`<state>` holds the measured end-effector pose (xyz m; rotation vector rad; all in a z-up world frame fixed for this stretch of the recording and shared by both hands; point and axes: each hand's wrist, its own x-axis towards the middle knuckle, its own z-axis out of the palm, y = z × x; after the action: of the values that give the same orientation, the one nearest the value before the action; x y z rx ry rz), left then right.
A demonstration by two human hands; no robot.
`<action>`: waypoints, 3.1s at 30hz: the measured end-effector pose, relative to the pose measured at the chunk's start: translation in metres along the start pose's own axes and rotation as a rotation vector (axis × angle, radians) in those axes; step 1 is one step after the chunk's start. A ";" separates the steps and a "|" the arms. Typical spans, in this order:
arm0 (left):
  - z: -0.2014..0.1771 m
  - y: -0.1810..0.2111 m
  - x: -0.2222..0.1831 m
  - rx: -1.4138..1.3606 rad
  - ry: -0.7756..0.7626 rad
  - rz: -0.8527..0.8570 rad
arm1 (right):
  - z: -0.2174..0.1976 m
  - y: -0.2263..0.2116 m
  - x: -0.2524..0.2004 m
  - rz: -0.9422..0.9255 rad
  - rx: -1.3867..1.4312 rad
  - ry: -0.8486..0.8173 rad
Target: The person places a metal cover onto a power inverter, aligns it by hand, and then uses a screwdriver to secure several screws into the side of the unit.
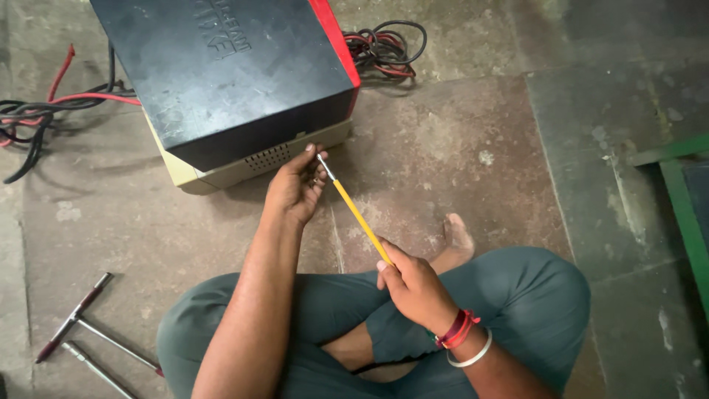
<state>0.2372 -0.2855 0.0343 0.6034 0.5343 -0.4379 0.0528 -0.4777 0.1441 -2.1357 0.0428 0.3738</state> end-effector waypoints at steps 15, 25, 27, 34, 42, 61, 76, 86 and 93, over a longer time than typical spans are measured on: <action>-0.001 -0.011 0.031 0.033 0.037 0.058 | 0.009 0.017 0.021 -0.040 0.020 0.077; -0.011 -0.013 0.059 0.050 -0.002 0.072 | 0.017 0.031 0.039 0.226 0.435 -0.091; -0.007 -0.010 0.054 0.082 0.050 0.088 | 0.016 0.032 0.040 0.220 0.432 -0.088; -0.007 -0.010 0.048 0.179 -0.032 0.198 | 0.016 0.030 0.042 0.276 0.434 -0.089; -0.008 -0.007 0.044 0.228 -0.085 0.211 | 0.022 0.028 0.036 0.263 0.606 -0.078; 0.017 0.008 -0.025 0.786 -0.183 -0.081 | 0.020 0.042 0.043 0.300 1.030 -0.271; 0.025 -0.003 -0.043 0.846 -0.137 -0.063 | 0.028 0.051 0.047 0.315 0.970 -0.109; 0.024 -0.007 -0.041 0.780 -0.215 -0.215 | 0.027 0.045 0.045 0.330 0.934 -0.094; 0.023 -0.022 -0.063 1.251 0.053 0.315 | 0.039 0.045 0.042 0.302 0.809 0.012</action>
<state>0.1845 -0.3021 0.0782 1.8730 0.1459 -0.4233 0.0754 -0.4660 0.0759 -1.3270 0.4504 0.4268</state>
